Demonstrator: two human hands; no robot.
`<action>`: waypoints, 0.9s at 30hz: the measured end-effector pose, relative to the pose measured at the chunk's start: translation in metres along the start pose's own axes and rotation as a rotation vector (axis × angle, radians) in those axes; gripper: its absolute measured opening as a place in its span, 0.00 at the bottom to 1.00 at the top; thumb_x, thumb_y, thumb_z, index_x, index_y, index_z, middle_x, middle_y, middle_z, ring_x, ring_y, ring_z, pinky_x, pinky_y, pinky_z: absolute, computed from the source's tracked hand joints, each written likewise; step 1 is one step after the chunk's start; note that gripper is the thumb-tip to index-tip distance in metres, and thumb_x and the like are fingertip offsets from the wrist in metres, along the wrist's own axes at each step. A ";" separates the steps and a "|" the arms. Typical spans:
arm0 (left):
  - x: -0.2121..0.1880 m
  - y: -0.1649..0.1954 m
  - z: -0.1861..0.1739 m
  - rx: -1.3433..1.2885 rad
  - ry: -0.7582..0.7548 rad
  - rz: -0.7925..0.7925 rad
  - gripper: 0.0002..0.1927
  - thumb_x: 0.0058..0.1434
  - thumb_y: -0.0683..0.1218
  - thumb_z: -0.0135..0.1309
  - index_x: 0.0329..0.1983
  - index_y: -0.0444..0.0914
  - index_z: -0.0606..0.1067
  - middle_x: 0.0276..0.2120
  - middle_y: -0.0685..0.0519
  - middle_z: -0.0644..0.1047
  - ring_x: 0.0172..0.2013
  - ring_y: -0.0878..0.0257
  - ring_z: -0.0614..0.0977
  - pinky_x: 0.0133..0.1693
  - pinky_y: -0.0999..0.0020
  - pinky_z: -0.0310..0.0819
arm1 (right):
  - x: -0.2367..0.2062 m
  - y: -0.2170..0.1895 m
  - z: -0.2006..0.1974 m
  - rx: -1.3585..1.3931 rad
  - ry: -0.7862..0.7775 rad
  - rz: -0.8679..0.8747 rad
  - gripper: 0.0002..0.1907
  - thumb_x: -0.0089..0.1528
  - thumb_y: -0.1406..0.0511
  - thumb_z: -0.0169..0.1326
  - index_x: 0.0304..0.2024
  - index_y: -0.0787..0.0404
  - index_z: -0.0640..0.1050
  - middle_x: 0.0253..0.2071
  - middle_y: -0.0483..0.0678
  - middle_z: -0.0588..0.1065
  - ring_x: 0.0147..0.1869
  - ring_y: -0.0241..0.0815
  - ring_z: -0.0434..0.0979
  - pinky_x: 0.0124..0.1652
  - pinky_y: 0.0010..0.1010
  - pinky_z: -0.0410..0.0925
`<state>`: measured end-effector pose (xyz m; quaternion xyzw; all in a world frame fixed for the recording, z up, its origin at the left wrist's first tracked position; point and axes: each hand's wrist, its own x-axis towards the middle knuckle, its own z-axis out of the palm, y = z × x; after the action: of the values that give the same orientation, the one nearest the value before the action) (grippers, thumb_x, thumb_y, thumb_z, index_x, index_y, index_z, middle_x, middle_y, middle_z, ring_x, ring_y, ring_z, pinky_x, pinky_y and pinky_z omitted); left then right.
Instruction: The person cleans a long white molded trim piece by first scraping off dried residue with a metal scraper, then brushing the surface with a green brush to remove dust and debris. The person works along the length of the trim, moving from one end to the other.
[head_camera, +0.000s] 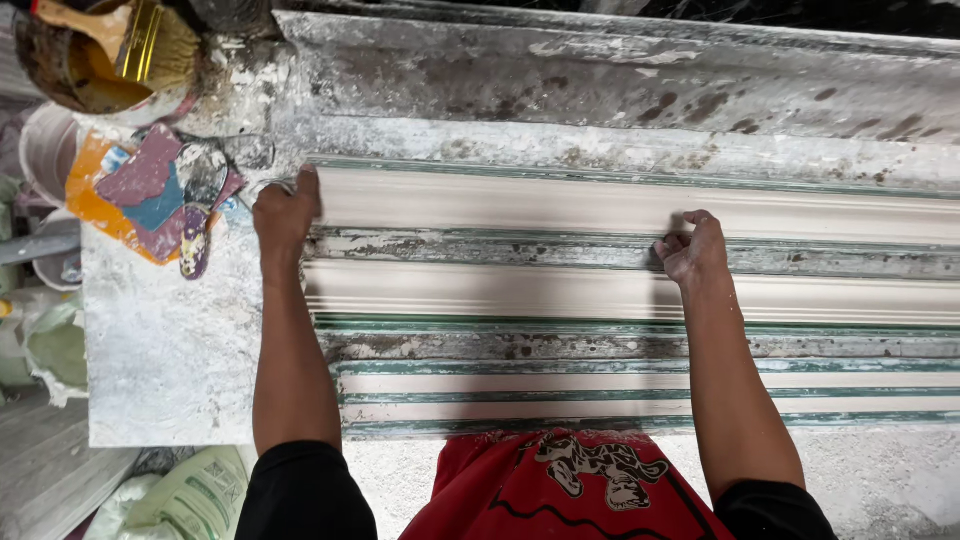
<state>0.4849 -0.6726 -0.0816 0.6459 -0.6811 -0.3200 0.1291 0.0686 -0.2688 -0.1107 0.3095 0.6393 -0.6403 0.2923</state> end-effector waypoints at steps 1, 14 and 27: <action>-0.001 0.001 -0.002 -0.039 -0.023 -0.022 0.36 0.65 0.67 0.58 0.29 0.26 0.77 0.28 0.34 0.79 0.35 0.45 0.82 0.43 0.53 0.75 | 0.002 0.000 -0.006 0.012 -0.006 -0.006 0.16 0.65 0.62 0.49 0.54 0.60 0.68 0.40 0.50 0.62 0.36 0.40 0.59 0.41 0.41 0.62; -0.015 0.000 -0.006 0.035 -0.078 0.011 0.35 0.66 0.66 0.59 0.32 0.25 0.77 0.30 0.36 0.79 0.34 0.44 0.82 0.43 0.51 0.74 | 0.008 -0.024 -0.055 0.159 0.034 0.023 0.11 0.68 0.61 0.55 0.42 0.64 0.74 0.38 0.51 0.72 0.39 0.42 0.70 0.46 0.37 0.76; -0.158 0.158 0.161 0.218 -0.096 0.924 0.41 0.65 0.57 0.62 0.74 0.33 0.62 0.71 0.31 0.60 0.72 0.35 0.53 0.70 0.34 0.42 | 0.011 -0.045 -0.055 0.152 -0.019 -0.077 0.12 0.65 0.66 0.60 0.40 0.73 0.77 0.31 0.50 0.70 0.32 0.42 0.72 0.46 0.38 0.78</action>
<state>0.2852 -0.4834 -0.0718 0.2698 -0.9317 -0.1852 0.1578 0.0281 -0.2126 -0.0902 0.3001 0.5975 -0.7006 0.2493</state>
